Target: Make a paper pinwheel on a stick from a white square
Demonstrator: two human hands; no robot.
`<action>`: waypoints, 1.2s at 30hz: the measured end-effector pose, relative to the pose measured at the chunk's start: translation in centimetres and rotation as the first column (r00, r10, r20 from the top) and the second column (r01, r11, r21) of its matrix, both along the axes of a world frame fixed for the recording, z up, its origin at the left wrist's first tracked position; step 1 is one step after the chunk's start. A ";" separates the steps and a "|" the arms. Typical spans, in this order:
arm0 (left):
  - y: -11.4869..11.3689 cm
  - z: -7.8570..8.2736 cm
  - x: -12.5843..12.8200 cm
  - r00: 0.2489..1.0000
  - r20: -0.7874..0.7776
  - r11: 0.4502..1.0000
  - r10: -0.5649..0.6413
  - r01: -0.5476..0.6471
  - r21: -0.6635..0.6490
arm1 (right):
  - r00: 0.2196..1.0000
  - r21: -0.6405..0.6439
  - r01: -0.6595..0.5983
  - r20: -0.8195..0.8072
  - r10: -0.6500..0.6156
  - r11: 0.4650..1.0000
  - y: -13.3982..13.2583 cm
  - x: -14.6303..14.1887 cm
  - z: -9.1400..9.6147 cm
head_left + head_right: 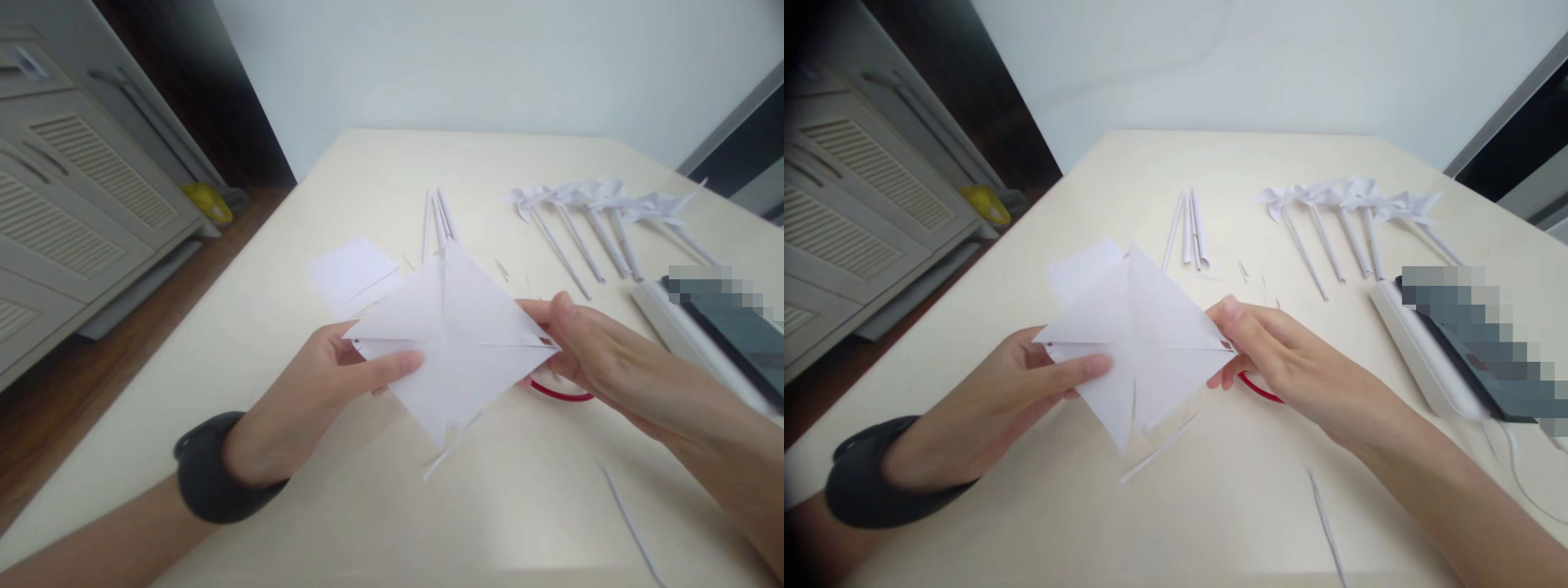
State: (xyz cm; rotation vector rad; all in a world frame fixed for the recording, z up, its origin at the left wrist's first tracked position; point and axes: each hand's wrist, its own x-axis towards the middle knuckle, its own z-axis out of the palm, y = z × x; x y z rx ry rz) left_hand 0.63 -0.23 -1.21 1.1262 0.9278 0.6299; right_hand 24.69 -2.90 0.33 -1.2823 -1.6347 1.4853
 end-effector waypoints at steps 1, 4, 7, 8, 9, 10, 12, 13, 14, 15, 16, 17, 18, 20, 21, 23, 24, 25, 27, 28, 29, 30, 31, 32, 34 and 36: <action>0.0 0.0 0.0 1.000 -0.018 1.000 -0.025 0.025 -0.012 | 1.000 -0.016 -0.002 -0.026 0.001 1.000 0.1 0.0 0.1; 0.0 0.2 0.0 0.983 -0.110 0.989 -0.144 0.138 -0.057 | 1.000 -0.051 0.000 0.007 0.000 0.999 0.3 -0.2 0.4; 0.1 0.3 0.1 0.959 -0.204 0.980 -0.198 0.198 -0.017 | 0.997 -0.117 -0.053 0.043 0.058 0.992 0.6 -0.3 0.3; 0.1 0.3 0.2 0.954 -0.222 0.978 -0.203 0.209 0.007 | 0.996 -0.131 -0.076 0.040 0.082 0.988 0.6 -0.3 0.2; 0.1 0.3 0.2 0.949 -0.233 0.975 -0.212 0.223 0.023 | 0.994 -0.139 -0.092 0.045 0.099 0.986 0.6 -0.2 0.1; 0.2 0.3 0.2 0.945 -0.237 0.970 -0.226 0.240 0.032 | 0.992 -0.140 -0.101 0.061 0.110 0.985 0.6 -0.1 -0.1; 0.3 0.4 0.3 0.940 -0.231 0.963 -0.253 0.268 0.038 | 0.986 -0.149 -0.116 0.100 0.132 0.982 0.6 0.0 -0.3; 0.3 0.5 0.3 0.940 -0.221 0.960 -0.259 0.275 0.043 | 0.983 -0.155 -0.126 0.111 0.144 0.980 0.5 0.1 -0.4; 0.3 0.6 0.4 0.942 -0.208 0.960 -0.262 0.277 0.045 | 0.981 -0.162 -0.136 0.113 0.155 0.977 0.5 0.2 -0.5; 0.4 0.7 0.4 0.945 -0.192 0.960 -0.264 0.277 0.042 | 0.980 -0.171 -0.150 0.106 0.170 0.974 0.5 0.2 -0.5; 0.3 0.8 0.4 0.949 -0.173 0.961 -0.265 0.274 0.033 | 0.978 -0.177 -0.166 0.098 0.185 0.970 0.5 0.2 -0.4; 0.3 0.8 0.4 0.951 -0.152 0.961 -0.269 0.275 0.017 | 0.975 -0.181 -0.180 0.094 0.199 0.967 0.5 0.1 -0.4; 0.3 0.9 0.4 0.952 -0.132 0.961 -0.275 0.277 -0.002 | 0.973 -0.183 -0.195 0.092 0.214 0.964 0.4 0.0 -0.2; 0.2 0.8 0.5 0.951 -0.097 0.956 -0.295 0.293 -0.037 | 0.963 -0.189 -0.222 0.109 0.245 0.956 0.3 -0.2 0.0; 0.2 0.8 0.6 0.948 -0.083 0.952 -0.306 0.302 -0.050 | 0.955 -0.192 -0.237 0.136 0.265 0.952 0.2 -0.4 0.2; 0.2 0.5 0.7 0.942 -0.070 0.944 -0.327 0.322 -0.073 | 0.927 -0.189 -0.265 0.221 0.304 0.946 0.0 -0.6 0.5; 0.1 0.4 0.7 0.939 -0.070 0.940 -0.337 0.331 -0.080 | 0.908 -0.180 -0.278 0.270 0.319 0.944 -0.1 -0.7 0.7; 0.1 0.3 0.7 0.934 -0.073 0.936 -0.349 0.342 -0.084 | 0.892 -0.168 -0.286 0.313 0.327 0.943 -0.2 -0.8 0.8; 0.1 0.2 0.8 0.927 -0.081 0.930 -0.366 0.360 -0.072 | 0.882 -0.146 -0.285 0.346 0.319 0.947 -0.3 -0.9 0.9; 0.1 0.2 0.8 0.926 -0.086 0.930 -0.367 0.363 -0.059 | 0.888 -0.148 -0.281 0.335 0.315 0.948 -0.3 -1.0 0.9; 0.1 0.3 0.7 0.927 -0.089 0.931 -0.365 0.363 -0.047 | 0.899 -0.157 -0.276 0.307 0.312 0.948 -0.3 -1.0 0.9; 0.1 0.4 0.7 0.928 -0.090 0.932 -0.361 0.359 -0.038 | 0.910 -0.173 -0.274 0.273 0.313 0.946 -0.3 -1.1 0.8; 0.0 0.5 0.7 0.930 -0.086 0.934 -0.357 0.355 -0.032 | 0.917 -0.189 -0.276 0.240 0.317 0.942 -0.3 -1.1 0.7; 0.0 0.6 0.7 0.931 -0.080 0.935 -0.356 0.355 -0.031 | 0.921 -0.203 -0.277 0.221 0.320 0.939 -0.2 -1.1 0.7; -0.1 0.7 0.8 0.928 -0.065 0.930 -0.366 0.364 -0.042 | 0.926 -0.207 -0.254 0.230 0.299 0.945 -0.2 -1.1 0.5; -0.1 0.8 0.8 0.926 -0.048 0.926 -0.375 0.371 -0.070 | 0.925 -0.186 -0.210 0.279 0.257 0.960 -0.2 -1.2 0.4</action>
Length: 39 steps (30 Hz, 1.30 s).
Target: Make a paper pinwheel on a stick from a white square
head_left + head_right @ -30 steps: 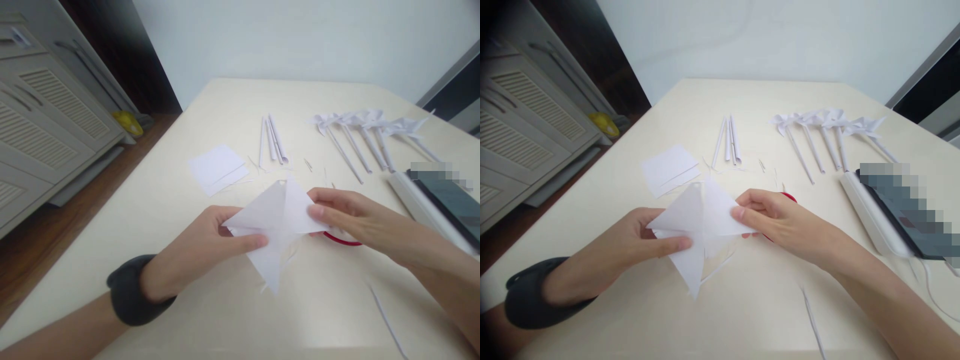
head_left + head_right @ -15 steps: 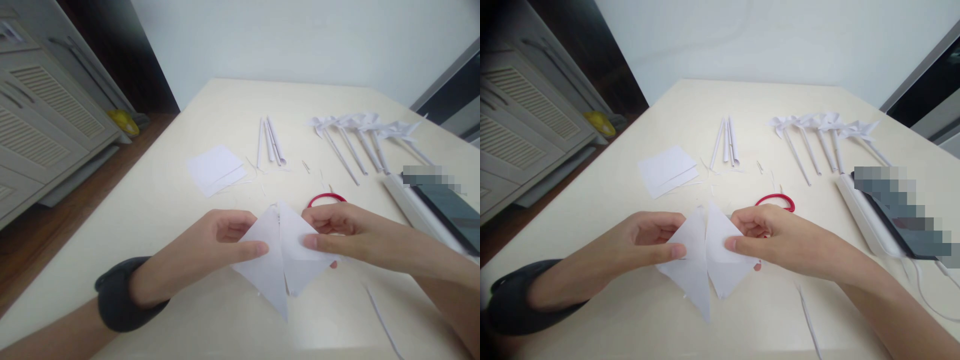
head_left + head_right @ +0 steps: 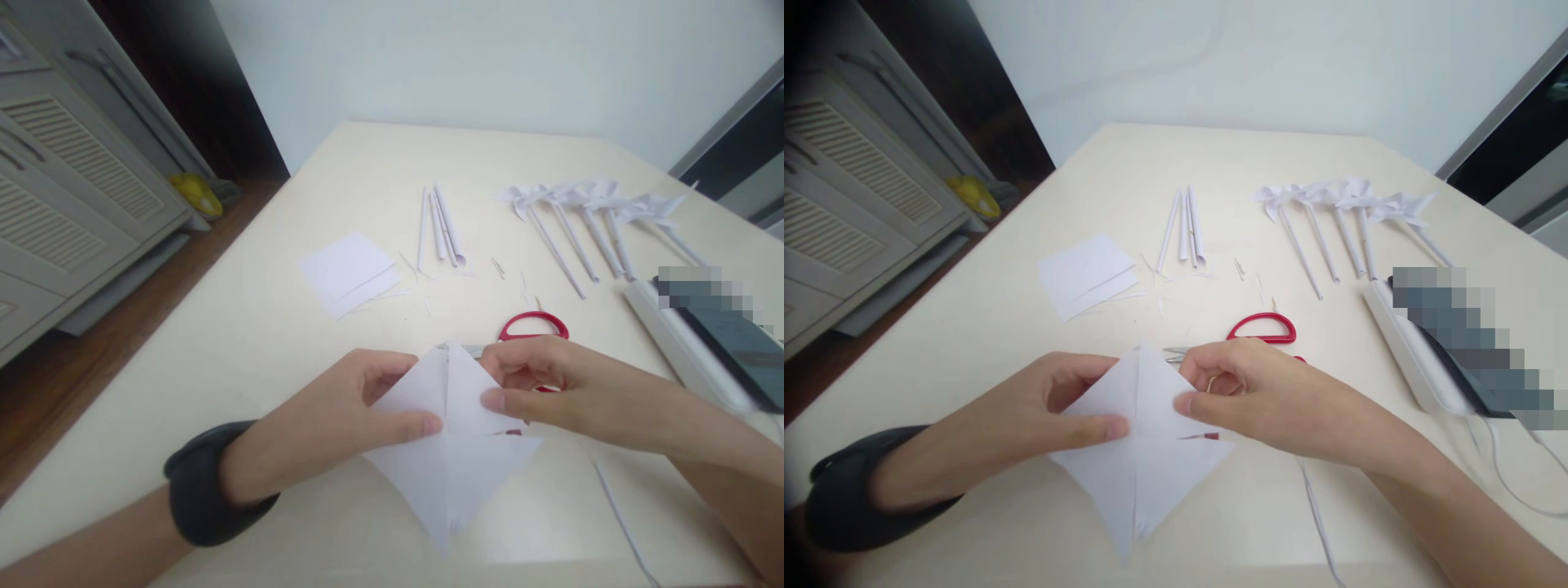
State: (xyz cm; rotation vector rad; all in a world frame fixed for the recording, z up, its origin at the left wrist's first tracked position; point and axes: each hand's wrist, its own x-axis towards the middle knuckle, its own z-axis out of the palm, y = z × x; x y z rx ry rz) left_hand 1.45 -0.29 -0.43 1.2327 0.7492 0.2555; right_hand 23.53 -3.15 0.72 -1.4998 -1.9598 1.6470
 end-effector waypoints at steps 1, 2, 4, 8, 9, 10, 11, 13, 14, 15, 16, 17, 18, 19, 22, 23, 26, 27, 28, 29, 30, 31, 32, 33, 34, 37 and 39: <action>0.0 0.0 0.0 1.000 0.004 1.000 0.003 -0.003 -0.018 | 1.000 0.019 0.017 0.016 -0.017 1.000 0.0 -0.1 0.0; 0.0 0.0 0.1 1.000 0.004 0.999 0.006 -0.006 -0.038 | 0.999 0.037 0.027 0.022 -0.028 0.999 -0.1 -0.2 -0.1; 0.0 -0.1 0.2 1.000 -0.013 0.998 0.011 -0.012 -0.068 | 0.999 0.073 0.041 0.017 -0.043 0.996 -0.3 -0.5 -0.1; -0.3 -0.3 0.6 0.997 -0.064 0.996 0.053 -0.058 -0.070 | 0.989 0.220 0.151 -0.035 -0.147 0.964 -0.6 -1.3 0.0; -0.4 -0.3 0.7 0.995 -0.078 0.996 0.065 -0.070 -0.057 | 0.982 0.291 0.188 -0.049 -0.182 0.938 -0.7 -1.5 0.1; -0.5 -0.4 0.7 0.993 -0.095 0.997 0.067 -0.071 -0.041 | 0.978 0.376 0.209 -0.057 -0.203 0.903 -0.8 -1.7 0.1; -0.6 -0.4 0.8 0.991 -0.117 0.997 0.066 -0.069 -0.024 | 0.977 0.463 0.207 -0.058 -0.203 0.862 -0.8 -1.9 0.2; -0.7 -0.4 0.8 0.986 -0.158 0.998 0.058 -0.055 0.021 | 0.987 0.612 0.145 -0.038 -0.154 0.777 -1.0 -2.3 0.3; -0.7 -0.5 0.8 0.983 -0.172 0.998 0.056 -0.049 0.043 | 0.992 0.662 0.106 -0.023 -0.121 0.742 -1.0 -2.5 0.3; -0.7 -0.5 0.8 0.982 -0.183 0.997 0.052 -0.042 0.060 | 0.996 0.692 0.071 -0.006 -0.092 0.719 -1.1 -2.6 0.3; -0.7 -0.4 0.8 0.981 -0.190 0.996 0.048 -0.034 0.077 | 0.998 0.710 0.047 0.003 -0.069 0.702 -1.2 -2.8 0.3; -0.7 -0.4 0.9 0.980 -0.195 0.996 0.043 -0.026 0.091 | 0.998 0.721 0.032 0.009 -0.056 0.692 -1.3 -2.9 0.3; -0.7 -0.4 0.9 0.980 -0.196 0.995 0.038 -0.019 0.100 | 0.999 0.730 0.023 0.012 -0.047 0.683 -1.4 -3.0 0.3; -0.6 -0.5 0.9 0.980 -0.195 0.994 0.037 -0.016 0.108 | 0.999 0.738 0.017 0.011 -0.038 0.675 -1.5 -3.1 0.2; -0.5 -0.8 0.9 0.984 -0.173 0.994 0.031 -0.012 0.107 | 0.999 0.774 -0.004 0.024 -0.024 0.633 -1.6 -3.0 0.3; -0.5 -1.1 0.9 0.986 -0.163 0.995 0.031 -0.016 0.095 | 0.999 0.782 -0.028 0.051 -0.018 0.623 -1.6 -3.0 0.3; -0.4 -1.6 0.8 0.991 -0.126 0.999 0.044 -0.041 0.027 | 0.991 0.826 -0.096 0.131 -0.023 0.555 -1.5 -2.8 0.4; -0.4 -1.7 0.7 0.993 -0.108 0.998 0.057 -0.057 0.004 | 0.990 0.846 -0.097 0.138 -0.039 0.524 -1.6 -2.8 0.4; -0.4 -1.6 0.7 0.994 -0.088 0.997 0.071 -0.072 -0.015 | 0.990 0.866 -0.085 0.129 -0.057 0.493 -1.6 -2.8 0.3; -0.4 -1.5 0.6 0.994 -0.068 0.996 0.083 -0.086 -0.032 | 0.990 0.877 -0.066 0.116 -0.075 0.477 -1.6 -2.8 0.1; -0.4 -1.2 0.6 0.994 -0.051 0.994 0.095 -0.097 -0.047 | 0.991 0.879 -0.047 0.100 -0.089 0.474 -1.7 -2.8 -0.1; -0.4 -0.9 0.6 0.994 -0.041 0.992 0.106 -0.108 -0.061 | 0.992 0.876 -0.032 0.088 -0.094 0.481 -1.7 -2.8 -0.3; -0.4 -0.6 0.6 0.992 -0.041 0.990 0.115 -0.118 -0.074 | 0.993 0.870 -0.025 0.081 -0.091 0.493 -1.7 -2.8 -0.5; -0.4 -0.3 0.6 0.991 -0.044 0.988 0.124 -0.127 -0.085 | 0.994 0.867 -0.025 0.076 -0.082 0.497 -1.7 -2.7 -0.7; -0.4 0.0 0.6 0.990 -0.048 0.986 0.131 -0.135 -0.092 | 0.995 0.868 -0.036 0.079 -0.066 0.496 -1.6 -2.7 -0.8; -0.5 0.4 0.6 0.987 -0.055 0.984 0.148 -0.153 -0.093 | 0.994 0.890 -0.099 0.114 -0.005 0.445 -1.4 -2.7 -1.1; -0.5 0.4 0.6 0.986 -0.055 0.982 0.158 -0.162 -0.091 | 0.990 0.904 -0.134 0.135 0.027 0.406 -1.3 -2.7 -1.1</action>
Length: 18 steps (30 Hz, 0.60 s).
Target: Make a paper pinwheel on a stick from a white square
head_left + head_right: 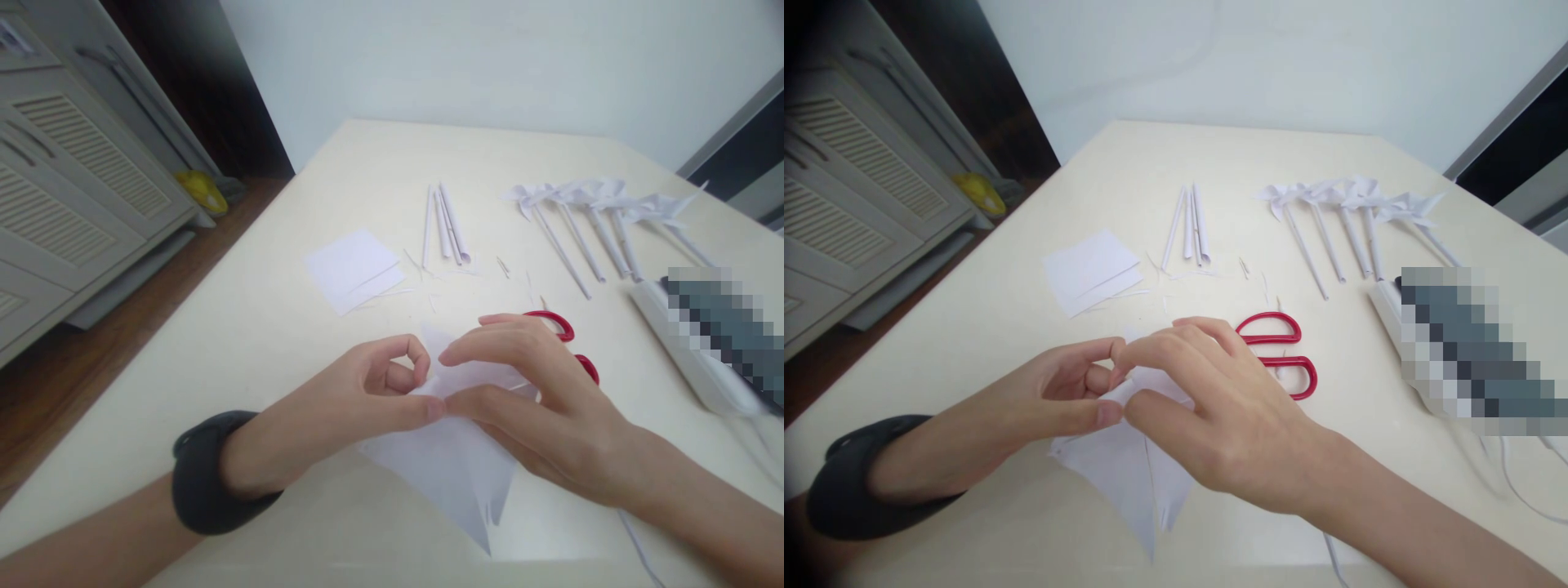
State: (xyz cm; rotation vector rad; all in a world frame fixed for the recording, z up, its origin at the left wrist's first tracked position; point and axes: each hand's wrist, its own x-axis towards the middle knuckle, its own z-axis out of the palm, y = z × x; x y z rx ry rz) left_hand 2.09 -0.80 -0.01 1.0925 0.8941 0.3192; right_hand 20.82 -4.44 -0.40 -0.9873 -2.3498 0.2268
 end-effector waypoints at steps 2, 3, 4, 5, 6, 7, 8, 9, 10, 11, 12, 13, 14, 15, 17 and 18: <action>-0.1 0.0 0.0 1.000 0.001 1.000 0.013 -0.013 0.001 | 1.000 0.029 -0.023 0.007 0.023 0.999 0.0 0.0 0.1; -0.1 0.1 0.0 1.000 0.005 1.000 0.019 -0.020 0.004 | 1.000 0.034 -0.022 0.009 0.022 0.999 0.0 0.0 0.1; -0.1 0.1 0.0 1.000 0.009 1.000 0.026 -0.026 0.008 | 1.000 0.032 -0.010 0.010 0.009 0.999 -0.1 0.0 0.2; -0.2 0.1 0.0 0.999 0.010 0.999 0.035 -0.035 0.017 | 1.000 0.016 0.013 0.015 -0.013 1.000 -0.1 0.1 0.3; -0.2 0.1 0.0 0.999 0.009 0.999 0.042 -0.042 0.026 | 0.999 -0.014 0.045 0.025 -0.044 0.999 -0.2 0.1 0.4; -0.2 0.2 0.0 0.999 0.004 0.998 0.047 -0.047 0.033 | 0.997 -0.036 0.075 0.036 -0.073 0.997 -0.3 0.2 0.5; -0.2 0.1 0.0 0.999 -0.001 0.998 0.051 -0.050 0.043 | 0.994 -0.050 0.100 0.046 -0.098 0.994 -0.3 0.3 0.5; -0.1 0.1 0.0 0.999 -0.008 0.997 0.051 -0.051 0.051 | 0.992 -0.054 0.117 0.051 -0.114 0.992 -0.3 0.3 0.5; -0.1 0.1 0.0 0.999 -0.015 0.997 0.050 -0.049 0.057 | 0.991 -0.053 0.129 0.046 -0.127 0.990 -0.3 0.4 0.5; 0.0 0.0 0.0 0.998 -0.023 0.997 0.052 -0.050 0.065 | 0.989 -0.054 0.144 0.033 -0.142 0.988 -0.3 0.4 0.4; 0.0 0.0 -0.1 0.998 -0.029 0.996 0.049 -0.047 0.072 | 0.987 -0.064 0.161 0.017 -0.160 0.985 -0.2 0.4 0.4; 0.1 0.0 -0.2 0.999 -0.034 0.996 0.037 -0.035 0.077 | 0.984 -0.089 0.178 0.004 -0.179 0.980 -0.2 0.4 0.3; 0.2 -0.1 -0.3 0.999 -0.038 0.997 0.019 -0.016 0.079 | 0.980 -0.122 0.197 -0.001 -0.199 0.973 -0.1 0.4 0.2; 0.3 -0.1 -0.4 0.999 -0.039 0.997 -0.003 0.006 0.081 | 0.978 -0.146 0.206 -0.004 -0.209 0.968 0.0 0.3 0.1; 0.5 -0.1 -0.5 0.999 -0.037 0.995 -0.038 0.041 0.091 | 0.977 -0.182 0.210 -0.004 -0.214 0.961 0.1 0.3 0.0; 0.6 -0.1 -0.5 0.998 -0.036 0.994 -0.048 0.051 0.098 | 0.977 -0.195 0.209 -0.004 -0.214 0.958 0.1 0.3 0.0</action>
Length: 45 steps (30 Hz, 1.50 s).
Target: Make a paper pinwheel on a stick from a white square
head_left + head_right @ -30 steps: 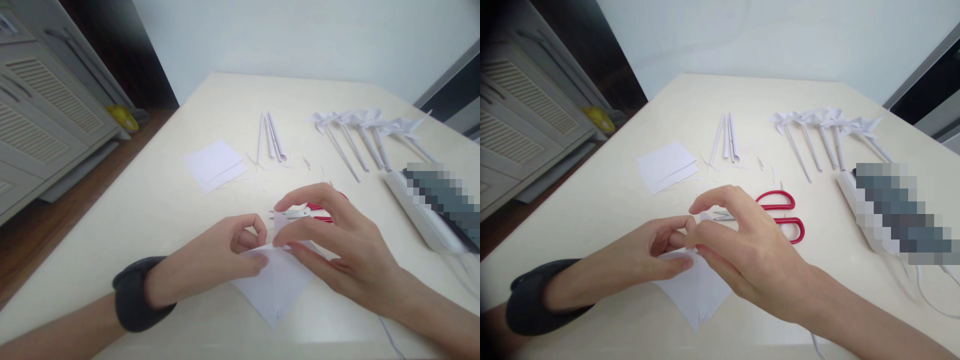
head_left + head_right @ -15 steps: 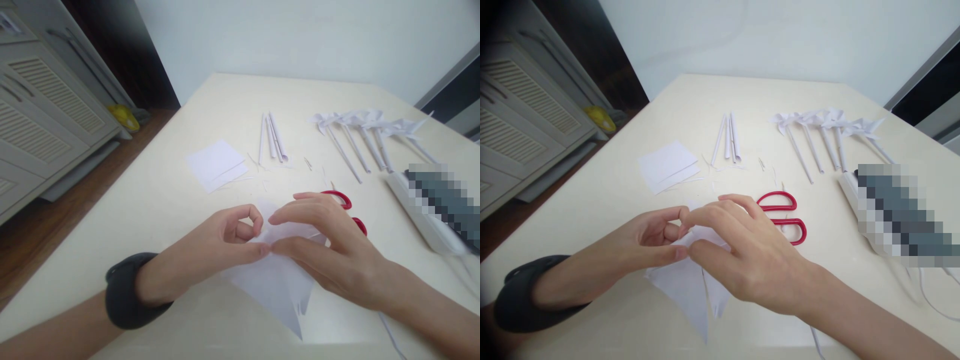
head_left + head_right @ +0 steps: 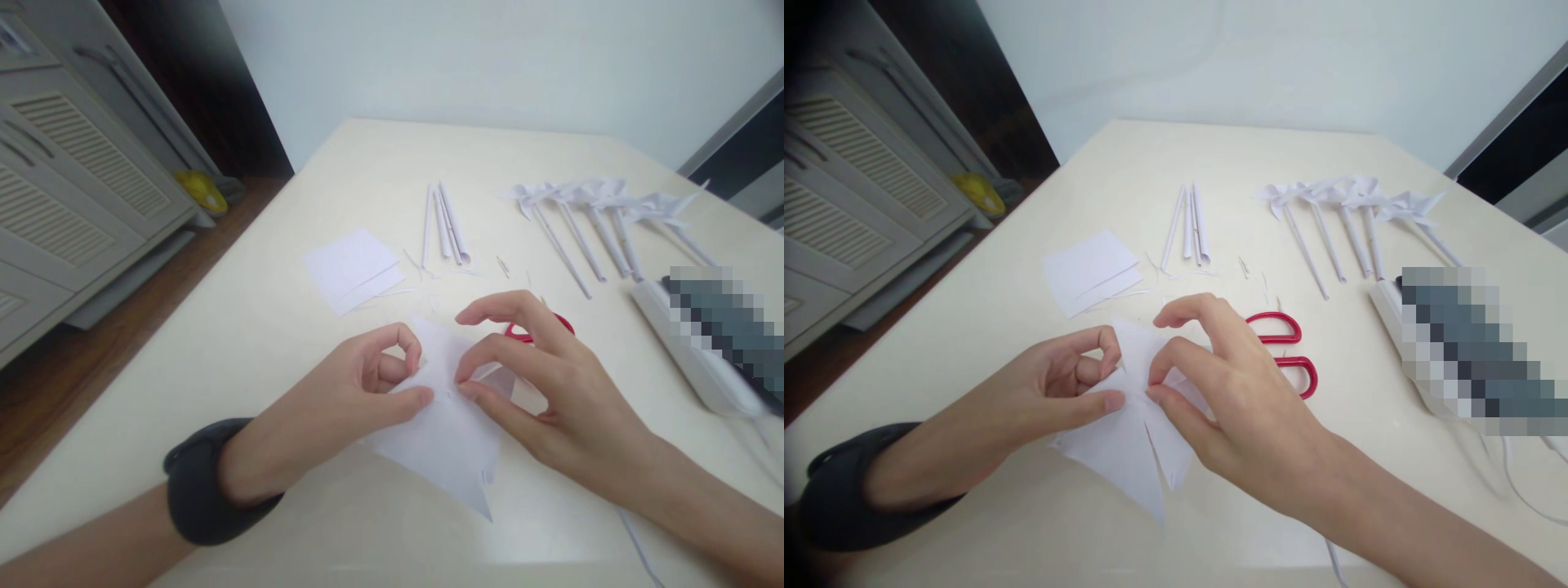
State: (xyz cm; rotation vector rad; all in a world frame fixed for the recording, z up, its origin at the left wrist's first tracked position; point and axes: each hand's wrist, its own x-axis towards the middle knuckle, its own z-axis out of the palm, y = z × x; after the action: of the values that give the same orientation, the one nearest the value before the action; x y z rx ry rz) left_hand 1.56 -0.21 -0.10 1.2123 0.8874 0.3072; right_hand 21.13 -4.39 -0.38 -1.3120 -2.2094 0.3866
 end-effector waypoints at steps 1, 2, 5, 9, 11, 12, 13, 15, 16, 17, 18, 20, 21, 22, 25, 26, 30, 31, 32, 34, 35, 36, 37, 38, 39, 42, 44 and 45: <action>0.0 0.0 0.0 1.000 0.002 1.000 -0.002 0.002 0.004 | 1.000 -0.012 0.004 -0.003 -0.004 1.000 0.0 0.0 0.0; 0.0 -0.1 0.0 1.000 0.006 1.000 0.000 0.000 0.005 | 1.000 -0.025 0.009 -0.005 -0.009 1.000 0.0 0.0 0.0; -0.1 -0.4 0.2 0.999 0.027 1.000 0.027 -0.027 -0.001 | 1.000 -0.061 0.026 -0.005 -0.026 0.998 -0.1 -0.2 0.1; -0.2 -0.7 0.3 0.997 0.025 0.997 0.069 -0.070 0.022 | 0.999 -0.062 0.041 -0.032 -0.043 0.997 -0.1 -0.4 0.0; -0.1 -0.7 0.1 0.998 -0.002 0.998 0.062 -0.062 0.030 | 0.993 -0.064 0.081 -0.084 -0.086 0.995 0.0 -0.4 -0.1; -0.1 -0.6 0.1 0.999 -0.012 0.998 0.053 -0.053 0.029 | 0.986 -0.085 0.108 -0.117 -0.118 0.990 0.0 -0.4 -0.1; -0.1 -0.6 0.0 0.999 -0.014 0.999 0.046 -0.046 0.027 | 0.977 -0.120 0.139 -0.147 -0.156 0.983 0.0 -0.3 -0.1; -0.1 -0.5 -0.1 0.999 -0.004 0.999 0.044 -0.044 0.024 | 0.954 -0.212 0.190 -0.190 -0.231 0.959 0.0 -0.2 0.0; -0.1 -0.5 -0.1 0.999 0.003 0.999 0.048 -0.048 0.021 | 0.943 -0.259 0.205 -0.205 -0.262 0.944 0.0 -0.2 0.1; -0.1 -0.5 0.0 0.998 0.012 0.998 0.060 -0.060 0.018 | 0.934 -0.300 0.213 -0.217 -0.284 0.930 0.0 -0.2 0.2; -0.2 -0.5 0.0 0.997 0.025 0.997 0.077 -0.078 0.014 | 0.926 -0.338 0.208 -0.234 -0.296 0.918 -0.1 -0.1 0.2; -0.3 -0.5 0.2 0.992 0.057 0.993 0.115 -0.115 0.002 | 0.909 -0.432 0.148 -0.295 -0.294 0.890 0.0 0.0 0.2; -0.4 -0.5 0.3 0.989 0.072 0.991 0.130 -0.131 -0.002 | 0.894 -0.486 0.091 -0.345 -0.286 0.869 0.1 0.0 0.2; -0.4 -0.4 0.4 0.987 0.086 0.990 0.137 -0.138 -0.002 | 0.870 -0.535 0.021 -0.406 -0.279 0.844 0.2 0.1 0.2; -0.5 -0.3 0.5 0.987 0.115 0.993 0.117 -0.118 0.005 | 0.782 -0.627 -0.136 -0.543 -0.305 0.767 0.7 0.4 0.3; -0.5 -0.3 0.4 0.986 0.124 0.993 0.112 -0.115 0.015 | 0.763 -0.641 -0.153 -0.560 -0.322 0.752 0.9 0.4 0.4; -0.8 -0.5 0.1 0.984 0.130 0.991 0.119 -0.126 0.049 | 0.741 -0.660 -0.180 -0.579 -0.340 0.730 1.3 0.3 0.5; -0.9 -0.6 0.1 0.985 0.123 0.991 0.119 -0.126 0.051 | 0.746 -0.658 -0.181 -0.576 -0.334 0.731 1.2 0.3 0.5; -1.0 -0.7 0.1 0.986 0.116 0.991 0.119 -0.126 0.052 | 0.753 -0.655 -0.178 -0.571 -0.327 0.735 1.2 0.2 0.4; -1.1 -0.7 0.0 0.988 0.099 0.990 0.122 -0.128 0.058 | 0.771 -0.650 -0.161 -0.552 -0.316 0.743 1.1 0.1 0.2; -1.1 -0.6 0.1 0.988 0.091 0.990 0.123 -0.129 0.060 | 0.778 -0.651 -0.157 -0.544 -0.313 0.743 1.0 0.1 0.1; -1.1 -0.6 0.1 0.989 0.083 0.990 0.121 -0.126 0.057 | 0.784 -0.652 -0.156 -0.539 -0.309 0.742 1.0 0.1 0.0; -1.0 -0.5 0.1 0.990 0.073 0.991 0.118 -0.121 0.049 | 0.790 -0.653 -0.154 -0.533 -0.305 0.741 1.0 0.0 -0.1; -1.0 -0.4 0.2 0.992 0.062 0.993 0.113 -0.116 0.035 | 0.797 -0.652 -0.148 -0.524 -0.300 0.744 1.0 0.0 -0.1; -1.0 -0.3 0.2 0.993 0.052 0.994 0.108 -0.109 0.019 | 0.808 -0.648 -0.139 -0.512 -0.293 0.749 0.9 0.0 -0.1; -0.9 -0.3 0.4 0.993 0.060 0.994 0.105 -0.106 0.012 | 0.848 -0.622 -0.087 -0.457 -0.270 0.779 0.9 -0.1 -0.2; -1.0 -0.5 0.4 0.991 0.087 0.994 0.106 -0.109 0.031 | 0.864 -0.612 -0.050 -0.423 -0.273 0.789 0.9 -0.1 -0.2; -1.0 -0.6 0.4 0.990 0.096 0.994 0.103 -0.107 0.035 | 0.866 -0.612 -0.037 -0.414 -0.280 0.790 0.9 0.0 -0.2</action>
State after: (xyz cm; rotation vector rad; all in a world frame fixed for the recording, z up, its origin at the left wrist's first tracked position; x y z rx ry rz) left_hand 1.92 -1.21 -0.73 1.1809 0.8682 0.4652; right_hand 21.08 -3.53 -0.61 -1.4503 -1.5953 1.3091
